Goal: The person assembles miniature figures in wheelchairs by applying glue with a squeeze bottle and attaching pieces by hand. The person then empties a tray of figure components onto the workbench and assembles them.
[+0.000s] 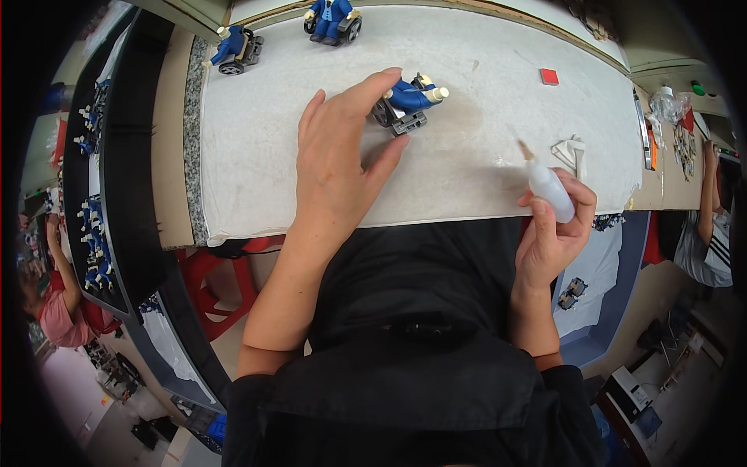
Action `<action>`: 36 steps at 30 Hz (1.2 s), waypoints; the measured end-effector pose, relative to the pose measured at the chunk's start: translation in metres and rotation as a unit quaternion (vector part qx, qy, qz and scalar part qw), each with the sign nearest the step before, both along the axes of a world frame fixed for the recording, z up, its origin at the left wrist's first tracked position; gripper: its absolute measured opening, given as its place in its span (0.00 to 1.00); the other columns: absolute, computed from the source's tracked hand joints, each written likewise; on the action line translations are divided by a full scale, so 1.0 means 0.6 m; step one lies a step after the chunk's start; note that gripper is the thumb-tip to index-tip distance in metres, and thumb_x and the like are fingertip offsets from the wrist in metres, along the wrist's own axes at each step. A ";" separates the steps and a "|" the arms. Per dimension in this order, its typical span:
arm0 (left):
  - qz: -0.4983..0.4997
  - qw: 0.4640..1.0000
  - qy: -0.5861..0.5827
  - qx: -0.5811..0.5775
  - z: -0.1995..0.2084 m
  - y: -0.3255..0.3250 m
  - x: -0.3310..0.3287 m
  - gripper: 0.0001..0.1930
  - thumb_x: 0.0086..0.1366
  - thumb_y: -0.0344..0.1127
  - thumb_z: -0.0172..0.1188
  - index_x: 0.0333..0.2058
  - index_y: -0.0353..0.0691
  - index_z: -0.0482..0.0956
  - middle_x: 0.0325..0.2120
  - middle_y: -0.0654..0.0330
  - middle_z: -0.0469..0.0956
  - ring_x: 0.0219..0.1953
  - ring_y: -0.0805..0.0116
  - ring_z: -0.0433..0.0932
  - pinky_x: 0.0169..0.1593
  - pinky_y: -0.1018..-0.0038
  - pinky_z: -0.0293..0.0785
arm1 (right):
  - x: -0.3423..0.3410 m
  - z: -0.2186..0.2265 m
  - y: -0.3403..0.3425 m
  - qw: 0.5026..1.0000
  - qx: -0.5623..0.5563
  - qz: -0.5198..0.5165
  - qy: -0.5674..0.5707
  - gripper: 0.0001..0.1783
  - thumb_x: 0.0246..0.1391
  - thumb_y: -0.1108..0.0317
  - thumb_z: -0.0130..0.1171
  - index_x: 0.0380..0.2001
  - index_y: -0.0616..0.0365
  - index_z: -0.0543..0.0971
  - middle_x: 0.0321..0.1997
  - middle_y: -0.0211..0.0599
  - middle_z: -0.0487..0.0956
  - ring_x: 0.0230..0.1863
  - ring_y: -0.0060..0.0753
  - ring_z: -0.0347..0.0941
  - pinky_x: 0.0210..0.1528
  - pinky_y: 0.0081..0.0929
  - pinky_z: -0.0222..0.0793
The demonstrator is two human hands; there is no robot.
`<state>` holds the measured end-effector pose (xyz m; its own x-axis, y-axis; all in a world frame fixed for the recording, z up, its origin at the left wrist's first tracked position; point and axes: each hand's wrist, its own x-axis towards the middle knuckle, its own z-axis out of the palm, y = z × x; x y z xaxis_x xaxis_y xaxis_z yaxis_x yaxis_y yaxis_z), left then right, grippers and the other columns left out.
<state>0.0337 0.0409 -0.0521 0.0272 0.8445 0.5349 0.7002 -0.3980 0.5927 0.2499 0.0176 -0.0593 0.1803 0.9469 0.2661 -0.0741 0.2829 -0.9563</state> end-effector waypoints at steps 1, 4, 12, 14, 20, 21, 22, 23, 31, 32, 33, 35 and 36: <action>-0.005 1.000 -0.001 -0.002 0.001 0.002 0.001 0.31 0.43 0.24 0.65 0.48 0.40 0.65 0.47 0.59 0.69 0.46 0.62 0.70 0.51 0.69 0.66 | 0.000 -0.002 0.006 0.999 0.031 -0.003 0.003 0.16 0.39 0.81 0.59 0.35 0.64 0.69 0.39 0.42 0.70 0.38 0.29 0.69 0.38 0.21 0.69; -0.002 0.999 0.043 0.003 0.002 -0.001 0.000 0.31 0.43 0.26 0.66 0.48 0.42 0.65 0.48 0.61 0.70 0.47 0.63 0.71 0.55 0.62 0.59 | -0.017 0.005 0.013 0.996 0.062 0.011 -0.057 0.18 0.36 0.83 0.62 0.34 0.64 0.70 0.37 0.42 0.70 0.38 0.29 0.69 0.39 0.22 0.67; 0.002 0.998 0.056 -0.006 0.000 -0.003 0.001 0.30 0.44 0.28 0.66 0.48 0.45 0.67 0.47 0.64 0.72 0.47 0.65 0.71 0.57 0.57 0.54 | -0.049 -0.005 0.014 0.978 0.133 0.060 -0.148 0.22 0.31 0.82 0.67 0.34 0.63 0.72 0.35 0.40 0.71 0.35 0.28 0.70 0.36 0.20 0.68; 0.003 0.998 0.057 -0.010 0.001 -0.003 0.001 0.30 0.44 0.28 0.66 0.48 0.45 0.67 0.47 0.64 0.72 0.47 0.66 0.71 0.57 0.57 0.54 | -0.050 -0.007 0.015 0.975 0.143 0.060 -0.157 0.22 0.31 0.82 0.68 0.34 0.63 0.72 0.35 0.40 0.71 0.35 0.27 0.70 0.36 0.20 0.68; 0.001 0.998 0.058 -0.011 -0.001 -0.003 0.000 0.30 0.44 0.28 0.66 0.48 0.45 0.67 0.47 0.64 0.72 0.47 0.66 0.71 0.57 0.58 0.53 | -0.049 -0.008 0.016 0.973 0.146 0.066 -0.166 0.22 0.31 0.81 0.68 0.34 0.62 0.72 0.35 0.39 0.71 0.34 0.26 0.70 0.35 0.19 0.69; 0.002 0.998 0.056 -0.011 -0.001 -0.003 0.000 0.30 0.44 0.28 0.66 0.48 0.46 0.67 0.47 0.64 0.72 0.47 0.66 0.71 0.58 0.58 0.53 | -0.049 -0.009 0.016 0.973 0.145 0.066 -0.166 0.22 0.31 0.81 0.68 0.34 0.62 0.72 0.35 0.39 0.71 0.34 0.26 0.70 0.35 0.19 0.69; 0.002 0.998 0.057 -0.012 -0.001 -0.003 0.000 0.30 0.44 0.28 0.66 0.48 0.46 0.67 0.47 0.64 0.72 0.47 0.66 0.71 0.58 0.58 0.53 | -0.049 -0.010 0.016 0.973 0.147 0.066 -0.167 0.22 0.31 0.81 0.68 0.34 0.62 0.72 0.35 0.39 0.71 0.34 0.26 0.70 0.35 0.19 0.69; 0.002 0.998 0.058 -0.013 -0.001 -0.004 0.000 0.30 0.44 0.28 0.66 0.48 0.46 0.67 0.47 0.64 0.72 0.47 0.66 0.71 0.58 0.58 0.53 | -0.049 -0.011 0.016 0.972 0.148 0.067 -0.168 0.22 0.31 0.81 0.68 0.35 0.62 0.72 0.35 0.39 0.71 0.34 0.26 0.70 0.35 0.19 0.69; 0.000 0.998 0.061 -0.006 -0.003 -0.003 0.000 0.30 0.43 0.28 0.66 0.48 0.46 0.66 0.47 0.64 0.71 0.47 0.66 0.71 0.58 0.57 0.53 | -0.048 -0.010 0.017 0.971 0.152 0.070 -0.172 0.22 0.31 0.81 0.68 0.35 0.62 0.72 0.34 0.40 0.71 0.34 0.26 0.71 0.35 0.19 0.69; 0.000 0.998 0.063 -0.006 -0.003 -0.003 0.000 0.30 0.43 0.27 0.66 0.48 0.46 0.66 0.47 0.64 0.71 0.47 0.66 0.71 0.58 0.57 0.53 | -0.049 -0.011 0.016 0.972 0.152 0.069 -0.167 0.22 0.31 0.81 0.68 0.35 0.62 0.72 0.34 0.40 0.71 0.34 0.26 0.71 0.35 0.19 0.69; 0.000 0.998 0.063 -0.006 -0.003 -0.003 0.000 0.30 0.43 0.27 0.66 0.48 0.46 0.66 0.47 0.64 0.71 0.47 0.66 0.71 0.58 0.57 0.53 | -0.048 -0.010 0.016 0.972 0.152 0.068 -0.168 0.22 0.31 0.81 0.68 0.35 0.62 0.72 0.34 0.40 0.71 0.34 0.26 0.71 0.35 0.19 0.69; -0.002 0.998 0.064 -0.005 -0.003 -0.002 0.000 0.30 0.43 0.27 0.66 0.48 0.46 0.66 0.47 0.64 0.71 0.47 0.66 0.71 0.58 0.57 0.53 | -0.048 -0.009 0.017 0.970 0.154 0.074 -0.171 0.22 0.31 0.80 0.68 0.35 0.63 0.72 0.34 0.40 0.71 0.33 0.26 0.71 0.34 0.19 0.69; -0.002 0.998 0.065 -0.005 -0.002 -0.002 0.000 0.30 0.43 0.27 0.66 0.48 0.46 0.66 0.47 0.64 0.71 0.47 0.66 0.71 0.58 0.57 0.53 | -0.048 -0.009 0.017 0.970 0.154 0.074 -0.171 0.22 0.31 0.80 0.68 0.35 0.63 0.72 0.34 0.40 0.71 0.33 0.26 0.71 0.34 0.19 0.69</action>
<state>0.0336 0.0396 -0.0535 0.0991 0.8496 0.5180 0.7701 -0.3952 0.5008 0.2210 0.0280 -0.0648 -0.0998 0.8216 0.5613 0.1706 0.5699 -0.8038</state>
